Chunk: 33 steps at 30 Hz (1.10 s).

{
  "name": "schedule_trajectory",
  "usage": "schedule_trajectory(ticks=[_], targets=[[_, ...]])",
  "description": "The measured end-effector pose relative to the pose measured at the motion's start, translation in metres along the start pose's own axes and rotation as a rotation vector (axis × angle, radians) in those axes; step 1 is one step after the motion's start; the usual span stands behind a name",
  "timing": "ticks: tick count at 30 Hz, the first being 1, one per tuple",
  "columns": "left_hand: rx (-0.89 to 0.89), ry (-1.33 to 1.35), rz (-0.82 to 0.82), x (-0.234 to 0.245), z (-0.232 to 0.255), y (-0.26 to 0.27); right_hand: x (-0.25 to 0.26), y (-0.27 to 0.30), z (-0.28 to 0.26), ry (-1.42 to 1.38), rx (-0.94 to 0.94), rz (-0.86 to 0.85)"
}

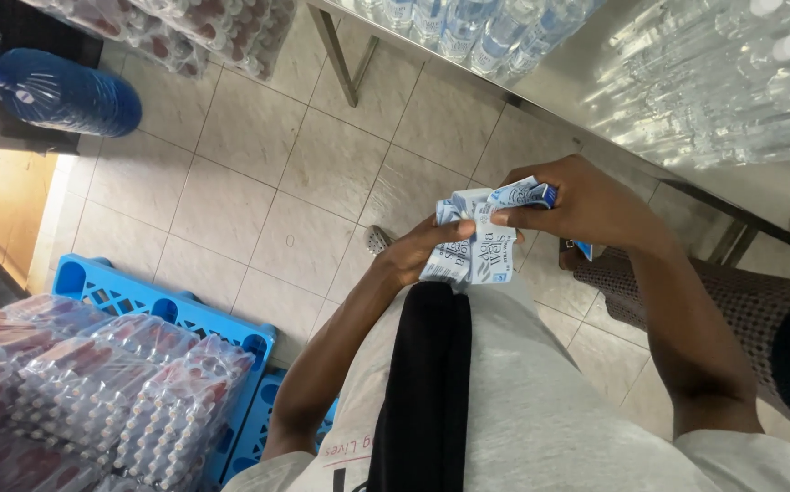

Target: The person is manually peeling adhesive labels from a stack and applying them to the caps of plastic water bottles.

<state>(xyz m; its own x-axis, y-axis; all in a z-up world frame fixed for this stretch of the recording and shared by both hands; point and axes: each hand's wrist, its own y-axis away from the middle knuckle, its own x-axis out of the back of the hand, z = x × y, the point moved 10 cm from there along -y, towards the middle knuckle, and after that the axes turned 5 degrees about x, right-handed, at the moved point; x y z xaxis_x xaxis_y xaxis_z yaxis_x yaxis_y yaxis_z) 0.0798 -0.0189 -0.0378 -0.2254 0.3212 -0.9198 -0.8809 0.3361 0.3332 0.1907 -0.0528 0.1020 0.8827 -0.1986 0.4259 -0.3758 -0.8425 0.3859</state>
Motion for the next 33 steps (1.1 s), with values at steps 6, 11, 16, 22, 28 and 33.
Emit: schedule_trajectory(ticks=[6,11,16,22,28,33], targets=[[0.002,0.050,-0.056,-0.009,0.004,0.000,-0.002,-0.007,0.016,-0.056,0.017,0.069],[-0.016,0.055,-0.044,-0.013,0.006,0.000,-0.005,0.000,0.015,-0.110,0.007,0.132],[-0.031,0.086,-0.033,0.010,-0.003,-0.010,-0.008,0.013,0.009,-0.074,0.102,0.303],[0.005,0.085,-0.048,0.013,-0.010,-0.012,-0.011,0.030,0.021,0.037,0.254,0.358],[0.026,0.071,-0.073,0.029,-0.026,-0.026,-0.018,0.036,-0.009,0.382,0.588,-0.068],[0.096,-0.021,-0.094,0.006,-0.023,-0.019,-0.044,0.036,-0.022,0.763,0.583,-0.457]])
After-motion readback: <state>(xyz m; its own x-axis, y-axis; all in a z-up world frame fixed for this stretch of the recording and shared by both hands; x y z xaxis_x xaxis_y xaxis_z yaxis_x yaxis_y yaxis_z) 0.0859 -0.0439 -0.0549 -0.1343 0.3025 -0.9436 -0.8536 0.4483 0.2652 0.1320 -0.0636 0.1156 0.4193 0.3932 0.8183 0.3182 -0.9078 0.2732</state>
